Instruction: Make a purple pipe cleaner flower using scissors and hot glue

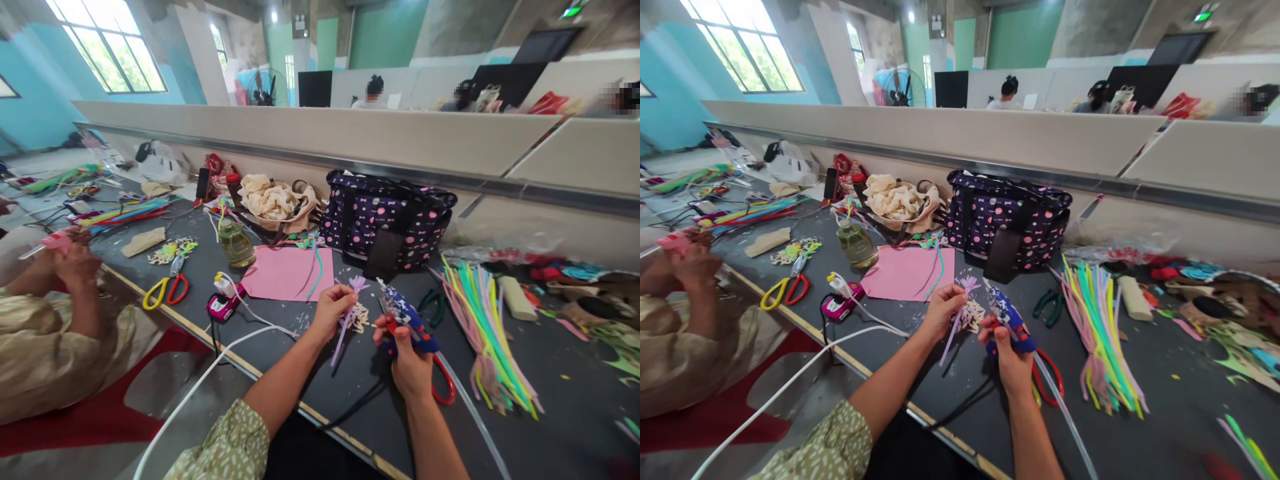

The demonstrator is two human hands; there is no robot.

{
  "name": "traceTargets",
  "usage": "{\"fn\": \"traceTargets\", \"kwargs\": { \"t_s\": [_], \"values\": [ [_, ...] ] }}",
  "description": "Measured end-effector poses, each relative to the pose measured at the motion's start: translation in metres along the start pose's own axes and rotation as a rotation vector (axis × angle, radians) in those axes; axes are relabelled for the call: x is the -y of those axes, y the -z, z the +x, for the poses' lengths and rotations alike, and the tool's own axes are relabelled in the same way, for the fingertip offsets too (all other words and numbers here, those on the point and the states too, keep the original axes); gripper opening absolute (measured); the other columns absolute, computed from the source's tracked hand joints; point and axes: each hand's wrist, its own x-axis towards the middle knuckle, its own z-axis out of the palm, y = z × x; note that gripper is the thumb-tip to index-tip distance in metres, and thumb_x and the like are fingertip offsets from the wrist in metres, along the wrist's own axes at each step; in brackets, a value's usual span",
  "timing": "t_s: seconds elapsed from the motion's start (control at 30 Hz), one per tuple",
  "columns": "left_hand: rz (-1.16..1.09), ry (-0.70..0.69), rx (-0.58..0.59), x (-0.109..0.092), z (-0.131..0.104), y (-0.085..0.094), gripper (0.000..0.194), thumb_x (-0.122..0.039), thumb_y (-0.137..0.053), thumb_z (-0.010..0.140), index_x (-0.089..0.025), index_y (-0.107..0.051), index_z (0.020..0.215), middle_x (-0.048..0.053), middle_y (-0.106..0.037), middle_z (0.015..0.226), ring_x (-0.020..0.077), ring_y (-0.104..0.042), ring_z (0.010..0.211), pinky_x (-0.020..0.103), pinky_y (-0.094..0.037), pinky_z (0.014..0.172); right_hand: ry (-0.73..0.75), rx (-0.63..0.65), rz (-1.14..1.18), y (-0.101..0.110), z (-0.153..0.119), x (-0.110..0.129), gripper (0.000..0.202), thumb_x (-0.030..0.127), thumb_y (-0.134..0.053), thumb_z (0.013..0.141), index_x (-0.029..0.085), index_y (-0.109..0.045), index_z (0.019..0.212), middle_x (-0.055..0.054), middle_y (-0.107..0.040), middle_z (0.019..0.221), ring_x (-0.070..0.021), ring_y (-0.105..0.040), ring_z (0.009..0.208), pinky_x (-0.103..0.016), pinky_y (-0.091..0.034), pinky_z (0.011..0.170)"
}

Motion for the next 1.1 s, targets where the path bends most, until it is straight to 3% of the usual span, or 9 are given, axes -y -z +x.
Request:
{"fn": "traceTargets", "kwargs": {
  "t_s": [0.2, 0.4, 0.7, 0.9, 1.1],
  "values": [
    [0.176, -0.012, 0.069, 0.007, -0.001, -0.002, 0.026, -0.035, -0.076, 0.064, -0.014, -0.063, 0.069, -0.002, -0.054, 0.058, 0.0059, -0.041, 0.049, 0.02, -0.029, 0.05, 0.031, -0.081, 0.025, -0.001, 0.005, 0.007, 0.031, 0.05, -0.061, 0.082, 0.021, -0.064, 0.093, -0.007, -0.069, 0.086, -0.0218, -0.067, 0.077, -0.038, -0.055, 0.069],
    [0.393, -0.121, 0.078, 0.005, -0.005, -0.005, 0.018, -0.031, -0.069, 0.07, -0.014, -0.062, 0.07, -0.001, -0.055, 0.06, 0.0078, -0.042, 0.053, 0.021, -0.031, 0.052, 0.015, -0.099, 0.021, -0.003, 0.007, 0.013, 0.034, 0.05, -0.061, 0.082, 0.02, -0.065, 0.098, -0.008, -0.07, 0.084, -0.0243, -0.068, 0.082, -0.04, -0.055, 0.069],
    [0.488, -0.212, 0.112, 0.007, -0.008, -0.007, 0.01, -0.026, -0.069, 0.07, -0.016, -0.065, 0.068, 0.0, -0.056, 0.063, 0.0095, -0.045, 0.057, 0.022, -0.031, 0.054, 0.024, -0.094, -0.011, -0.003, 0.01, 0.017, 0.043, 0.06, -0.058, 0.079, 0.022, -0.065, 0.096, -0.009, -0.07, 0.087, -0.0236, -0.068, 0.08, -0.038, -0.055, 0.065],
    [0.347, -0.099, 0.092, 0.002, -0.008, -0.008, 0.017, -0.03, -0.072, 0.069, -0.015, -0.064, 0.069, 0.0, -0.057, 0.063, 0.0079, -0.045, 0.055, 0.021, -0.034, 0.055, 0.071, -0.142, 0.004, 0.0, 0.016, 0.02, 0.044, 0.063, -0.06, 0.075, 0.022, -0.063, 0.093, -0.007, -0.069, 0.082, -0.0225, -0.067, 0.074, -0.035, -0.053, 0.059],
    [0.031, 0.066, 0.044, 0.001, -0.003, -0.002, 0.028, -0.037, -0.077, 0.066, -0.015, -0.063, 0.075, -0.003, -0.055, 0.059, 0.005, -0.042, 0.045, 0.02, -0.033, 0.047, 0.015, -0.104, -0.033, 0.001, 0.007, 0.021, 0.034, 0.054, -0.059, 0.083, 0.019, -0.061, 0.081, -0.003, -0.067, 0.077, -0.0107, -0.057, 0.048, -0.024, -0.044, 0.047]
  ]
}}
